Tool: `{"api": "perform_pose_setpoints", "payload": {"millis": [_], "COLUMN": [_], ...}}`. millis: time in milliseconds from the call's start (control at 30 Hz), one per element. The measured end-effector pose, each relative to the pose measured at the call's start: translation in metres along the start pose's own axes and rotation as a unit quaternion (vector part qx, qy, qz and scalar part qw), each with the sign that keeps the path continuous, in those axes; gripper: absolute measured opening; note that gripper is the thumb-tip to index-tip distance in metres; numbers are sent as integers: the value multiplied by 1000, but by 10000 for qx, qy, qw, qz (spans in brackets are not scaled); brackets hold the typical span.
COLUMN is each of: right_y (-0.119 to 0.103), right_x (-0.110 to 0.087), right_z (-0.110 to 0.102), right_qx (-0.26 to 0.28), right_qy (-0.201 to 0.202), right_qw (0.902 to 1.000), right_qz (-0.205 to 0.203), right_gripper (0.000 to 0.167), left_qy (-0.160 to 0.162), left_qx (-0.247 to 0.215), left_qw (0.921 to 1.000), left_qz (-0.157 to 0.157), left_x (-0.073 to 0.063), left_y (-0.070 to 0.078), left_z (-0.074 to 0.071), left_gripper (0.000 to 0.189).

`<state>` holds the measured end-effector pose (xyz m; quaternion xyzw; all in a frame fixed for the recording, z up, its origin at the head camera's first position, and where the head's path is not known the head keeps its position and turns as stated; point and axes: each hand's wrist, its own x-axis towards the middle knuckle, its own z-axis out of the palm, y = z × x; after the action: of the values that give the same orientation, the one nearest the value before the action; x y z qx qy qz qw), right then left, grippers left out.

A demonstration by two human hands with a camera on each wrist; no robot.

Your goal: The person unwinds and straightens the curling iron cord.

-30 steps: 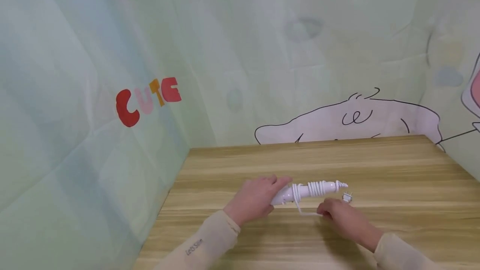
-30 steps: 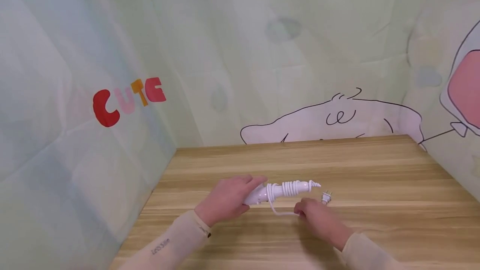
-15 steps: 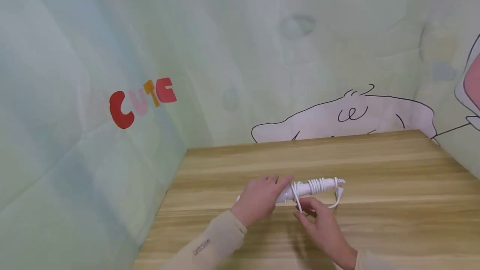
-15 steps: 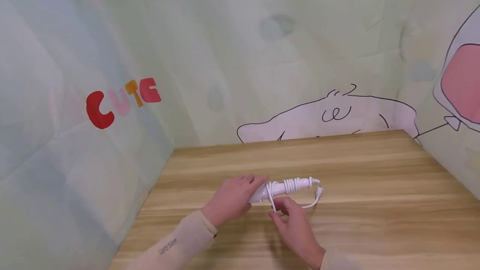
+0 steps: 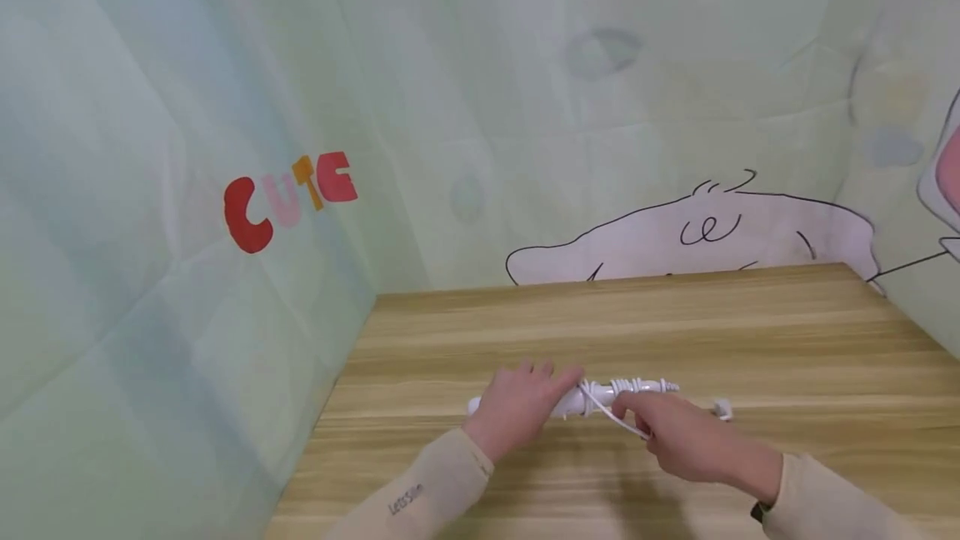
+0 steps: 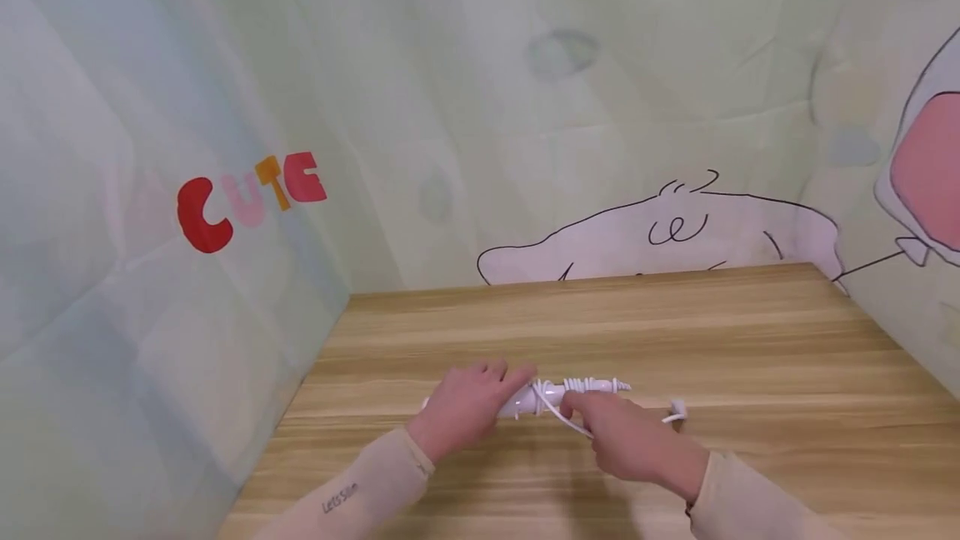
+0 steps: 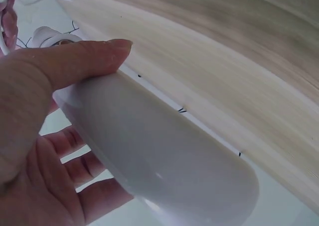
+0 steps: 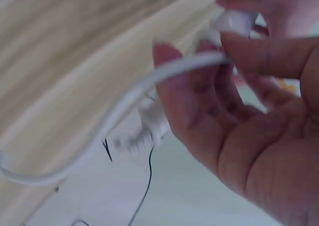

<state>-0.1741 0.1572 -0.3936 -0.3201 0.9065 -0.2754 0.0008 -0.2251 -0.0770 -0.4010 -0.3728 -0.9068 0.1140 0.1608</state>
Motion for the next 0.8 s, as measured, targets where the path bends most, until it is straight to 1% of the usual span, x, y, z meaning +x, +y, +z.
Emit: {"api": "perform_pose_setpoints", "payload": {"millis": [33, 100, 167, 300, 333, 433, 500, 567, 633, 700, 767, 800], "right_y": [1, 3, 6, 9, 11, 18, 27, 39, 51, 62, 69, 72], "right_x": [1, 3, 6, 15, 18, 27, 31, 32, 30, 27, 21, 18], "right_z": [-7, -19, -29, -45, -49, -59, -63, -62, -55, -42, -25, -16], "right_qx": [-130, -467, -794, -1066, -1049, -954, -830, -639, -461, -259, 170, 301], "right_qy": [-235, -552, -649, -560, -505, -380, -266, -181, -96, 118, 184, 261], "right_qw": [9996, 9973, 9943, 9904, 9901, 9908, 9919, 9932, 9928, 9904, 9925, 9920], "right_qz": [-4, -91, -301, -680, -787, -883, -920, -961, -1099, -1354, -1193, -1201], "right_gripper": [47, 49, 52, 53, 53, 50, 45, 40, 33, 31, 25, 22], "left_qy": [46, 153, 259, 239, 236, 252, 306, 336, 329, 336, 391, 436], "left_qx": [49, 132, 164, 173, 186, 205, 41, -298, -682, -1023, -1189, -1215], "left_qw": [10000, 9997, 9992, 9984, 9981, 9969, 9962, 9955, 9940, 9919, 9905, 9903], "left_qz": [51, 158, 268, 482, 534, 720, 810, 838, 794, 680, 562, 508], "left_x": [-1, -3, -5, -9, -9, -10, -10, -12, -15, -17, -18, -17], "left_y": [0, 2, 3, 5, 6, 6, 5, 3, 0, -4, -10, -13], "left_z": [2, 5, 7, 9, 8, 6, 4, 1, -3, -6, -10, -11], "left_gripper": [63, 56, 51, 50, 51, 56, 63, 71, 78, 81, 80, 79]}}
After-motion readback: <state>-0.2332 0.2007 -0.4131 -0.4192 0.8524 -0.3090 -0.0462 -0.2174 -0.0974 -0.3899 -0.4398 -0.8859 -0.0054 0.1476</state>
